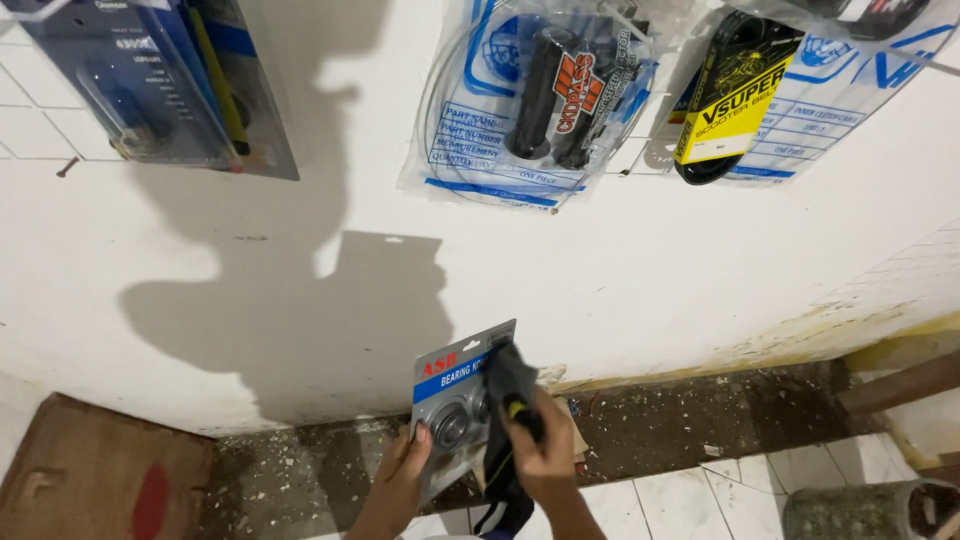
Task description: Inspecting and wiping down a motorcycle bearing kit and related spare parts.
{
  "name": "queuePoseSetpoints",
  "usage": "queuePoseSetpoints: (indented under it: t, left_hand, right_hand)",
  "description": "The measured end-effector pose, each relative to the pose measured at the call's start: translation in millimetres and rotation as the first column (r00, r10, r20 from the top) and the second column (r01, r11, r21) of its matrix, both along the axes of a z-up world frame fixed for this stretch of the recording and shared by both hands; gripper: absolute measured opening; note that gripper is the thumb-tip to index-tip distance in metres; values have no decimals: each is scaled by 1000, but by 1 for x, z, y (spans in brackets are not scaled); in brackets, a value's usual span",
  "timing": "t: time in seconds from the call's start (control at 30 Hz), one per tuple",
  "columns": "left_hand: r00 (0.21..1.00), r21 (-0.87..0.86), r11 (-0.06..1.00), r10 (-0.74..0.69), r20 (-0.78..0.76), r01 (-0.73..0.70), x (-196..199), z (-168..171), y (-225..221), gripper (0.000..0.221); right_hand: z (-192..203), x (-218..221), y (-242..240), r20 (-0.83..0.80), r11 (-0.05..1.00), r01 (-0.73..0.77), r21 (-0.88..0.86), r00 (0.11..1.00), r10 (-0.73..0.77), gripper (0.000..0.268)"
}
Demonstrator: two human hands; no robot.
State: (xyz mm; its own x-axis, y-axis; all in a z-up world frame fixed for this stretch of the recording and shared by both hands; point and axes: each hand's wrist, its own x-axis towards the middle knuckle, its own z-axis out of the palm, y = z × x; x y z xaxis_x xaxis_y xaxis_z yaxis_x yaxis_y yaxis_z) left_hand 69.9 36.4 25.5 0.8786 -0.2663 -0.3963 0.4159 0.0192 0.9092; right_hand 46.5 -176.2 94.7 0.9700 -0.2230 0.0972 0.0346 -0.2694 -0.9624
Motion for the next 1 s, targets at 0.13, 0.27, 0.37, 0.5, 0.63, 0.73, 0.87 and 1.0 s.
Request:
queuePoseSetpoints:
  t: [0.13, 0.27, 0.37, 0.5, 0.63, 0.73, 0.87, 1.0]
  left_hand:
    - [998, -34, 997, 67, 7, -67, 8, 5, -3, 69]
    - [982, -135, 974, 189, 23, -184, 16, -23, -3, 74]
    - [974, -121, 974, 173, -147, -191, 14, 27, -4, 71]
    - [981, 86, 979, 189, -38, -186, 6, 2, 6, 73]
    - [972, -304, 926, 186, -143, -222, 6, 6, 6, 76]
    - [933, -477, 804, 265, -245, -354, 9, 12, 8, 75]
    - [955, -347, 891, 293, -55, -293, 9, -17, 19, 77]
    - [995, -77, 994, 70, -75, -76, -7, 30, 18, 76]
  right_hand:
    - [-17, 6, -4, 292, 999, 12, -32, 957, -2, 43]
    - [39, -7, 32, 449, 971, -225, -77, 862, 235, 51]
    - [-18, 11, 5, 524, 982, -71, -175, 838, 154, 46]
    - [11, 12, 8, 126, 992, 39, 118, 991, -54, 40]
    - [13, 3, 14, 271, 986, -150, -71, 949, 163, 49]
    - [25, -9, 29, 350, 920, -372, -123, 851, 391, 47]
    - [-11, 7, 11, 337, 957, -165, -240, 910, 242, 43]
    - [14, 22, 12, 158, 986, 3, 167, 987, -30, 46]
